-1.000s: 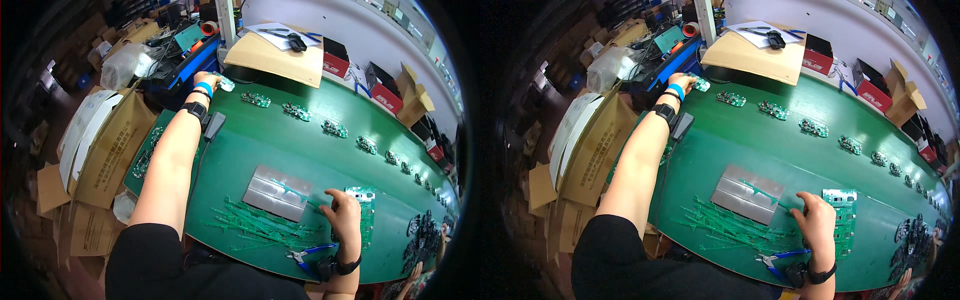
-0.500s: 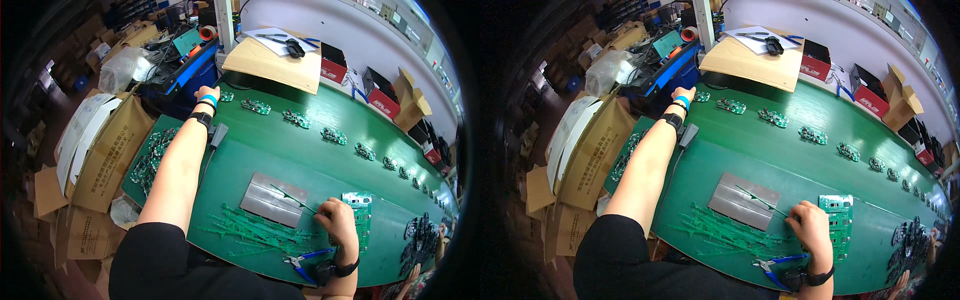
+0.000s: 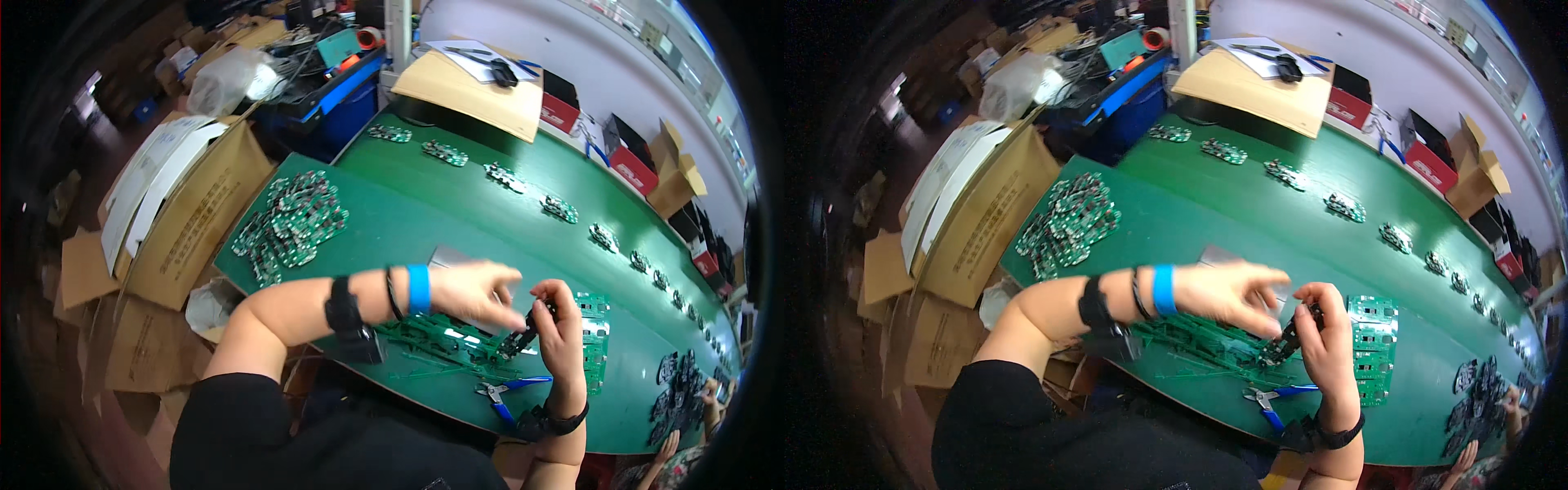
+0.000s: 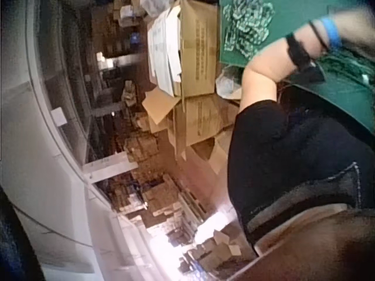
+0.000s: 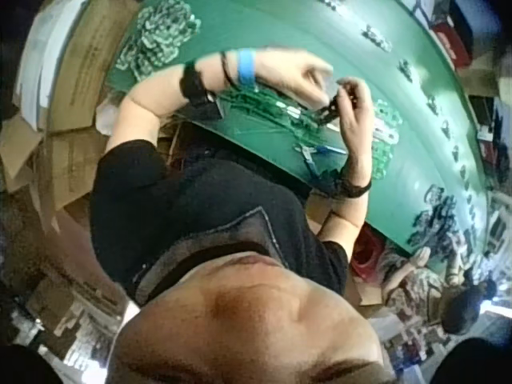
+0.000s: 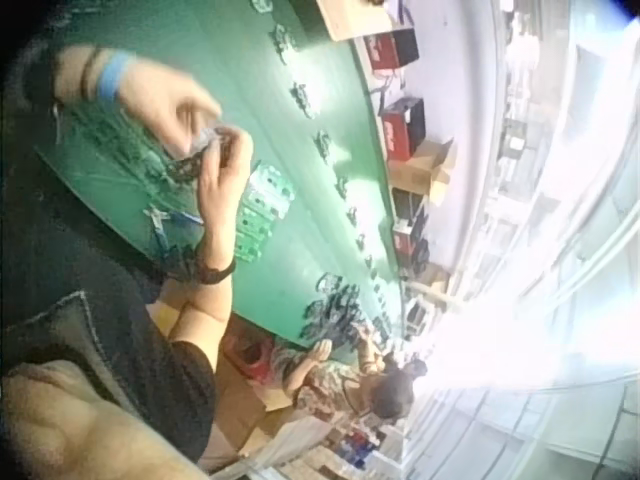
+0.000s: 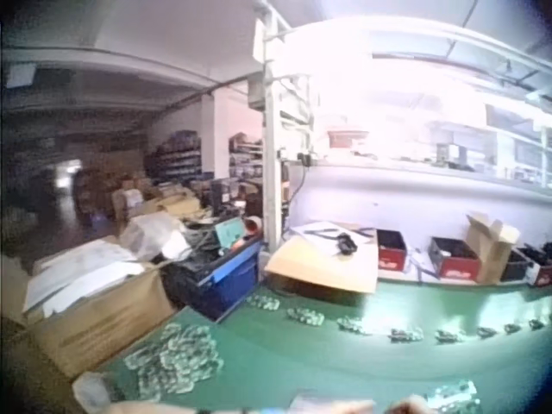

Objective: The person uses pliers to cut and separate individual green circuit boards from larger panel sheets. They place the separated boards into a pile on the table and discard the leftover frame pieces into a box.

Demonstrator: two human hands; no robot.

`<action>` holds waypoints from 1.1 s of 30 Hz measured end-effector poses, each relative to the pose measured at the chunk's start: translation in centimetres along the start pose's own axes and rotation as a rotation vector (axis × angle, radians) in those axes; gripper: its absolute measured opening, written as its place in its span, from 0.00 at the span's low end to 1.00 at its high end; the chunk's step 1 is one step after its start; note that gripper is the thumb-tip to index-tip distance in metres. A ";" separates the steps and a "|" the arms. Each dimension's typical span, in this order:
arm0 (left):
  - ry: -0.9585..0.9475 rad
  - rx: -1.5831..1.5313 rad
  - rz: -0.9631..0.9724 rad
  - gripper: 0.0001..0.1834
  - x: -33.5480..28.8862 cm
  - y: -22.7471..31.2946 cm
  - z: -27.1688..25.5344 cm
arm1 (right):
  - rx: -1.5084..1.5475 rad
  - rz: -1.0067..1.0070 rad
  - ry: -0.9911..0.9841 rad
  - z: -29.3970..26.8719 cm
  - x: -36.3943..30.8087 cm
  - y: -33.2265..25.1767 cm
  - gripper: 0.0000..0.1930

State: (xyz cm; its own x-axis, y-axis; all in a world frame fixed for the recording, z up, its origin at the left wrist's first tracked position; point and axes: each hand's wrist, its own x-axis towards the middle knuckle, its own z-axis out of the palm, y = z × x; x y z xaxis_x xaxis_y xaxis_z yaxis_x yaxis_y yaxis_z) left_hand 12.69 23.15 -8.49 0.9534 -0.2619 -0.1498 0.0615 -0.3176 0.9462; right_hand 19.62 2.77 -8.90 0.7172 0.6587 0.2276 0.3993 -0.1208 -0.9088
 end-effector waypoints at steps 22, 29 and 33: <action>0.944 0.997 -0.249 0.15 -19.8 -8.7 -7.6 | -0.937 0.396 0.248 -7.4 -9.9 6.3 0.52; 1.186 1.086 -0.055 0.10 -17.9 -6.6 -4.5 | -0.857 0.504 0.297 -7.5 -9.2 6.4 0.53; 0.878 0.370 0.122 0.06 -13.1 -3.5 -0.6 | -0.686 0.279 0.374 -7.1 -9.3 4.5 0.50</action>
State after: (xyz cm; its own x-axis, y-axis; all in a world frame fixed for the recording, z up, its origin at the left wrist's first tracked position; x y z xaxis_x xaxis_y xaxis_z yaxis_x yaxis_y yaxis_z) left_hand 0.13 28.27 -9.64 0.8376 0.4161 0.3538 -0.0067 -0.6399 0.7684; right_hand 18.83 -9.16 -12.64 0.9356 0.2616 0.2370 0.3516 -0.7493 -0.5612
